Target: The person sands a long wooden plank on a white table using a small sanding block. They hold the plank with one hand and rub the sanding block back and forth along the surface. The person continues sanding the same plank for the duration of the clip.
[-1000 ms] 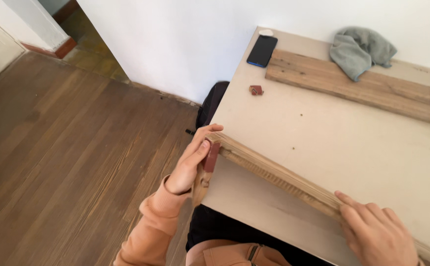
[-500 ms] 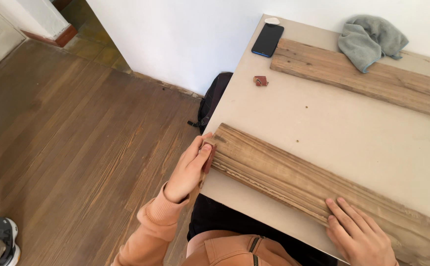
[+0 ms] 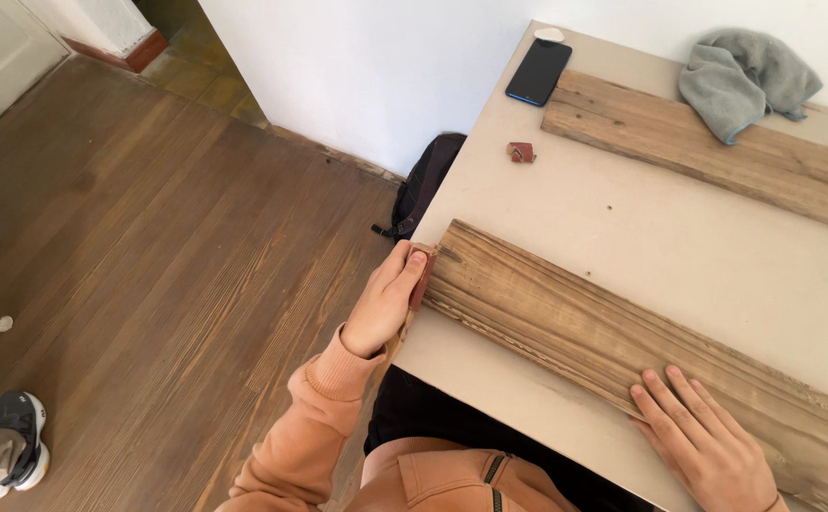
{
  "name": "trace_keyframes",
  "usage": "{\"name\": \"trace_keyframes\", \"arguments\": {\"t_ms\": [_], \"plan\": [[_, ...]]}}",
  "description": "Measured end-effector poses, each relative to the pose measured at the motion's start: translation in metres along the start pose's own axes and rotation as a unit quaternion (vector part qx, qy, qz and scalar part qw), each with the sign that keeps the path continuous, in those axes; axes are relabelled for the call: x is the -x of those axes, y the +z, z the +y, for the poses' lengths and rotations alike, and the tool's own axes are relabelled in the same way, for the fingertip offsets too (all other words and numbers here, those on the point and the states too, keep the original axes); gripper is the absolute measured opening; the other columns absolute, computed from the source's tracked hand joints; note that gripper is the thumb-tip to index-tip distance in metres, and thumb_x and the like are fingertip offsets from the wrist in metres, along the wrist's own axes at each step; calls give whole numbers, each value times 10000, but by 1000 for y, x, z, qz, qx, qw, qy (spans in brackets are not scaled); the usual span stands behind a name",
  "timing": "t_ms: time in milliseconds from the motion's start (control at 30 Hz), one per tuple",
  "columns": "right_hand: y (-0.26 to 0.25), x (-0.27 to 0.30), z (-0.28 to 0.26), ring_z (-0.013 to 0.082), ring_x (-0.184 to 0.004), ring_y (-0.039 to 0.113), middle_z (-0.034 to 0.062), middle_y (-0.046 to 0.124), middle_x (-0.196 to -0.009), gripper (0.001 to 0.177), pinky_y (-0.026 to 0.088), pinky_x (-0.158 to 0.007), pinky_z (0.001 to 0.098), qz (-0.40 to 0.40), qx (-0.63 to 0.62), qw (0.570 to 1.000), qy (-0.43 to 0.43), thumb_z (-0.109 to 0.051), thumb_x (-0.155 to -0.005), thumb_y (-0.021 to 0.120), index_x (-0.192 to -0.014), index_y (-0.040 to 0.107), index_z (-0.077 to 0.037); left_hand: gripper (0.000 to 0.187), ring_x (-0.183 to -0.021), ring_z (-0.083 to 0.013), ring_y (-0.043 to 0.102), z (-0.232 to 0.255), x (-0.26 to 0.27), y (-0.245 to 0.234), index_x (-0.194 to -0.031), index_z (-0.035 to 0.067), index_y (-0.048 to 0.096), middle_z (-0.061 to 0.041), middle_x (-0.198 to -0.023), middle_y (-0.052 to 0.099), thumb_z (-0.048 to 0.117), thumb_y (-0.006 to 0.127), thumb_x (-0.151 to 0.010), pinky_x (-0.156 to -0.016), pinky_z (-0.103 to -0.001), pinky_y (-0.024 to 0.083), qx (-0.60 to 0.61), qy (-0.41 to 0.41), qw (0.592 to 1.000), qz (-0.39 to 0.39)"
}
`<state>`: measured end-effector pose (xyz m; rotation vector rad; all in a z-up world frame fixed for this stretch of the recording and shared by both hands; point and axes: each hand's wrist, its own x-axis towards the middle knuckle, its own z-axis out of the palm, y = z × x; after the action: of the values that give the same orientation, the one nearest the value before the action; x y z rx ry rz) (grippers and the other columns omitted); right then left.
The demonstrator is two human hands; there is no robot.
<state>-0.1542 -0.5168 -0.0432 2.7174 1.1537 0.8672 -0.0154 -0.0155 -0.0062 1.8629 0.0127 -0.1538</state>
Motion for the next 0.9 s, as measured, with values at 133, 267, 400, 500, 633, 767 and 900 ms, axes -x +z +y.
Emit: {"name": "trace_keyframes", "arguments": {"t_ms": [133,267,400,500,633,767,900], "plan": [[1,-10,-7,389,-1579,778,134,808,-1691,521,596,-1390,526,21,-15,1000,16,-255,-1158,822,-1631,783,-40,437,-875,-194,566,8,5,0,-1072,180,536,-1,-878,575,519,408,-1315,-916,-410,456,-8,7,1000,7],[12,-4,-5,382,-1594,776,114,811,-1700,532,597,-1392,526,19,-10,1000,13,-272,-1150,825,-1627,804,-38,437,-788,-173,485,5,2,3,-1021,177,483,17,-795,523,477,405,-1329,-843,-406,427,23,0,1000,13],[10,-10,-6,377,-1590,776,119,810,-1693,520,599,-1389,521,28,-25,999,24,-262,-1153,819,-1626,794,-47,448,-869,-183,496,-1,-4,5,-1006,179,462,18,-888,522,470,398,-1340,-894,-406,436,16,14,1000,13],[5,-12,-7,357,-1626,741,118,778,-1728,526,564,-1424,513,22,-46,998,35,-246,-1164,786,-1653,763,-55,452,-872,-179,496,-2,-5,7,-1016,183,479,18,-903,523,486,391,-1340,-894,-393,432,23,5,1000,7],[-6,-23,-15,284,-1637,740,47,799,-1711,461,552,-1440,467,-3,-73,993,96,-238,-1151,762,-1598,806,-130,460,-847,-188,533,6,-5,3,-1005,180,483,-1,-840,568,477,377,-1340,-897,-392,459,20,5,1000,-12],[-20,-57,-12,165,-1467,833,-64,896,-1532,283,658,-1122,339,-56,-100,984,139,-276,-1108,792,-1359,916,-238,516,-1229,-273,686,20,-3,9,-1344,132,721,-57,-1225,763,504,367,-1286,-1133,-428,483,-12,80,997,-12],[-32,-154,-16,219,-1360,867,66,896,-1498,420,675,-1210,398,-66,-482,850,200,-306,-1194,602,-1504,791,-95,741,-1042,-164,601,41,2,56,-1677,97,614,-23,-1280,593,685,435,-1263,-962,-384,519,191,180,956,-129]]}}
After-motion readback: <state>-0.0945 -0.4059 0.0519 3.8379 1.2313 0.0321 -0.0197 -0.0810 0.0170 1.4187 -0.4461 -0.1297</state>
